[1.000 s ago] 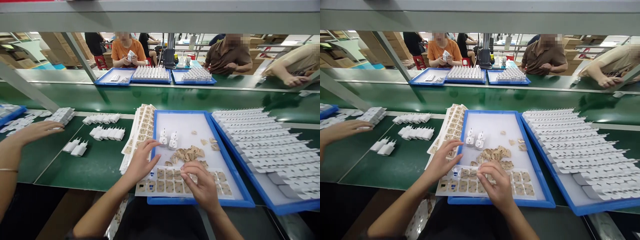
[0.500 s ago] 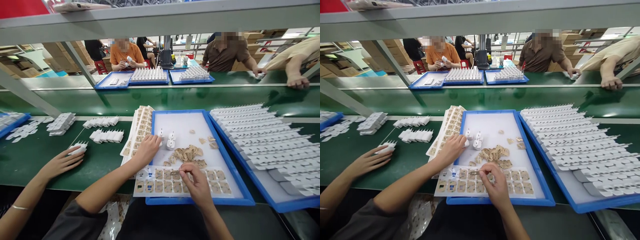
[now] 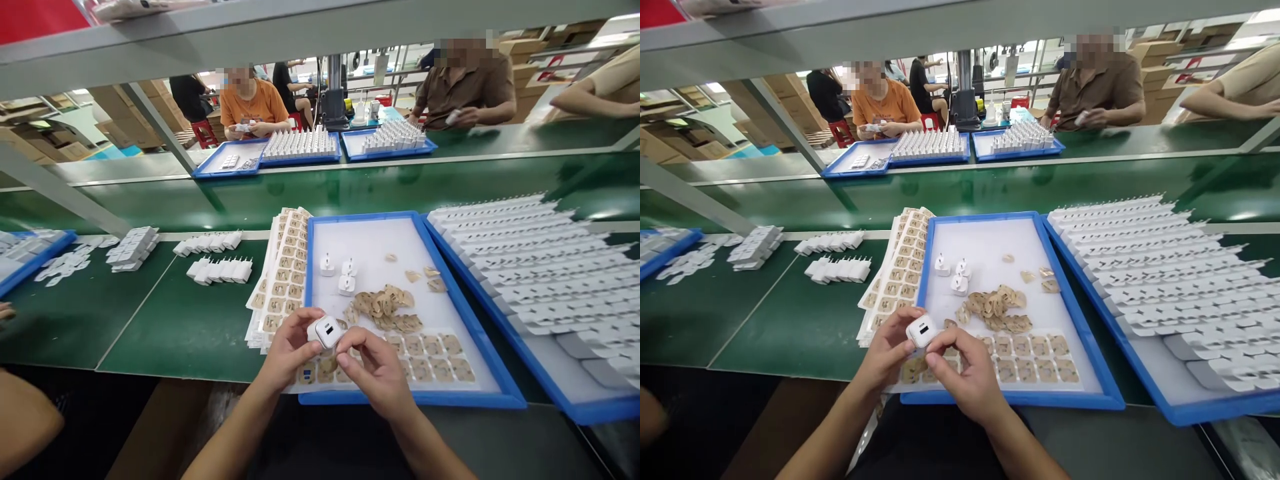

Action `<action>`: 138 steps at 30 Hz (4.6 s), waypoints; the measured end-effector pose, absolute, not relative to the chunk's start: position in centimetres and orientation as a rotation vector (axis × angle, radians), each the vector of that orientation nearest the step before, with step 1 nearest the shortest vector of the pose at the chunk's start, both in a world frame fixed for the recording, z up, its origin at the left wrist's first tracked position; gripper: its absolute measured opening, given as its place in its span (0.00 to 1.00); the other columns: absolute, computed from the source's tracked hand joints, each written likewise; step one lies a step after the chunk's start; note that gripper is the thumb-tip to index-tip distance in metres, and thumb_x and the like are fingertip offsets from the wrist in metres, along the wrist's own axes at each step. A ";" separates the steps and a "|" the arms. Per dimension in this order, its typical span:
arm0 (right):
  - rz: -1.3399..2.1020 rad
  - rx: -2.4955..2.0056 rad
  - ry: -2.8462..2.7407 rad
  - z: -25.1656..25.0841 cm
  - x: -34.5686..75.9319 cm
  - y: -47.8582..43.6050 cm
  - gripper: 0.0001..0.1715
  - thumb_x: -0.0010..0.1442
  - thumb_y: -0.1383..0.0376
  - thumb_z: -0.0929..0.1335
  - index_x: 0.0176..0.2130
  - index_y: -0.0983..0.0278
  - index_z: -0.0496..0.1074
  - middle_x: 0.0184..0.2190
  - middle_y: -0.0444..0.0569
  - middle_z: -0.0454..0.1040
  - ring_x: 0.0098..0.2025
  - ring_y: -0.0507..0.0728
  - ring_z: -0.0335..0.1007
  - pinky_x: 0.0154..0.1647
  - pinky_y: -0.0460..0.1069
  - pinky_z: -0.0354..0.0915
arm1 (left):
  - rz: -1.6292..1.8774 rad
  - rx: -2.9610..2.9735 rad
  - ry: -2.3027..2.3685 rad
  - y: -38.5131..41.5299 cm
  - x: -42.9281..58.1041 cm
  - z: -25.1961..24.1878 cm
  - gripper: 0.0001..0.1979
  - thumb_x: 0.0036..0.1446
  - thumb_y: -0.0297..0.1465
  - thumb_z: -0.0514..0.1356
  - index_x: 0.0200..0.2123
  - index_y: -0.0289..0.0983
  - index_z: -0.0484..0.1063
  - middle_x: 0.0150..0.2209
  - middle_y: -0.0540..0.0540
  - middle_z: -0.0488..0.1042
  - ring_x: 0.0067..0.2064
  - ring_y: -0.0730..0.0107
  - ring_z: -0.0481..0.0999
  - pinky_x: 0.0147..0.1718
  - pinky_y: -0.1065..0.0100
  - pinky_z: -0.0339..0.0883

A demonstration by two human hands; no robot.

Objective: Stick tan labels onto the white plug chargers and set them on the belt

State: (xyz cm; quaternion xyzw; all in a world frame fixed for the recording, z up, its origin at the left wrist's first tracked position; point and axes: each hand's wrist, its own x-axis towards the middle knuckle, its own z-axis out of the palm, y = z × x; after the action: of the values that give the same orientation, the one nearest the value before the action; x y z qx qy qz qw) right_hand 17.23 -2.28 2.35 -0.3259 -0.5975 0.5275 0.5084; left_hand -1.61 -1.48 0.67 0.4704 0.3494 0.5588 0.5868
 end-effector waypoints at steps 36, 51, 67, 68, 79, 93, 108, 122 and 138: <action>1.276 -1.007 -1.338 3.9 15.9 -1.6 0.04 0.61 0.62 0.74 0.35 0.59 0.76 0.30 0.42 0.76 0.34 0.51 0.73 0.37 0.45 0.70 | 1.423 1.910 1.083 -3.2 -2.9 1.0 0.24 0.57 0.22 0.68 0.56 0.45 0.73 0.49 0.44 0.72 0.53 0.62 0.77 0.54 0.61 0.74; 1.112 -1.120 -1.460 3.9 15.3 -1.5 0.12 0.61 0.62 0.74 0.45 0.58 0.74 0.33 0.44 0.72 0.34 0.52 0.70 0.35 0.48 0.71 | 1.489 1.911 1.133 -3.3 -2.9 0.8 0.23 0.57 0.22 0.68 0.53 0.45 0.74 0.47 0.44 0.73 0.52 0.59 0.79 0.51 0.59 0.75; 1.424 -0.763 -1.233 2.6 14.3 -1.8 0.08 0.63 0.59 0.72 0.43 0.56 0.78 0.41 0.49 0.71 0.43 0.56 0.69 0.42 0.50 0.71 | 1.701 1.809 0.982 -3.2 -2.2 0.1 0.21 0.55 0.23 0.69 0.50 0.44 0.71 0.45 0.46 0.71 0.53 0.59 0.79 0.53 0.52 0.77; 1.387 -0.767 -1.221 2.6 14.2 -1.7 0.06 0.65 0.60 0.71 0.41 0.57 0.79 0.39 0.48 0.71 0.42 0.56 0.70 0.43 0.50 0.70 | 1.704 1.823 0.963 -3.3 -2.1 0.0 0.21 0.55 0.22 0.68 0.50 0.44 0.71 0.45 0.47 0.71 0.53 0.59 0.79 0.54 0.51 0.77; 1.403 -0.721 -1.097 2.6 12.9 -2.4 0.02 0.62 0.64 0.71 0.38 0.57 0.76 0.38 0.46 0.69 0.42 0.55 0.67 0.44 0.49 0.64 | 1.759 2.139 1.036 -3.3 -2.0 0.9 0.23 0.56 0.18 0.65 0.51 0.45 0.69 0.45 0.47 0.72 0.52 0.60 0.79 0.52 0.47 0.79; 1.189 -0.793 -1.423 3.7 14.6 -1.6 0.05 0.65 0.66 0.69 0.40 0.57 0.76 0.37 0.47 0.75 0.40 0.57 0.73 0.41 0.52 0.69 | 1.726 2.125 1.051 -3.5 -2.3 0.9 0.23 0.55 0.20 0.66 0.51 0.46 0.70 0.44 0.47 0.74 0.51 0.60 0.80 0.51 0.49 0.80; 1.475 -0.735 -1.329 4.2 14.2 -1.4 0.03 0.64 0.62 0.71 0.39 0.58 0.77 0.41 0.49 0.75 0.46 0.57 0.73 0.45 0.50 0.71 | 1.789 2.288 1.134 -3.8 -2.7 1.2 0.25 0.53 0.14 0.63 0.50 0.43 0.70 0.45 0.46 0.73 0.55 0.60 0.78 0.53 0.53 0.79; 1.606 -0.676 -1.213 3.6 14.3 -1.2 0.04 0.63 0.66 0.72 0.39 0.57 0.79 0.41 0.46 0.77 0.45 0.54 0.74 0.45 0.47 0.69 | 1.841 2.298 1.087 -3.7 -2.8 0.7 0.24 0.52 0.13 0.62 0.49 0.40 0.70 0.44 0.45 0.74 0.54 0.59 0.79 0.53 0.52 0.80; 0.657 -1.022 -1.740 3.2 20.2 0.3 0.02 0.68 0.64 0.67 0.41 0.58 0.72 0.33 0.46 0.77 0.35 0.55 0.76 0.35 0.49 0.71 | 1.850 1.745 1.402 -3.2 -6.1 -0.4 0.23 0.52 0.23 0.70 0.49 0.41 0.68 0.46 0.43 0.74 0.51 0.61 0.77 0.51 0.58 0.74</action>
State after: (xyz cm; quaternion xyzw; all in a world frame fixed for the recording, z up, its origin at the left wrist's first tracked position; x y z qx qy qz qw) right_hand 20.20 0.27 3.17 -0.4205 -0.7156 0.2702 0.4879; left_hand -6.14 -3.17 -0.37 0.5968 0.4794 0.6325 0.1185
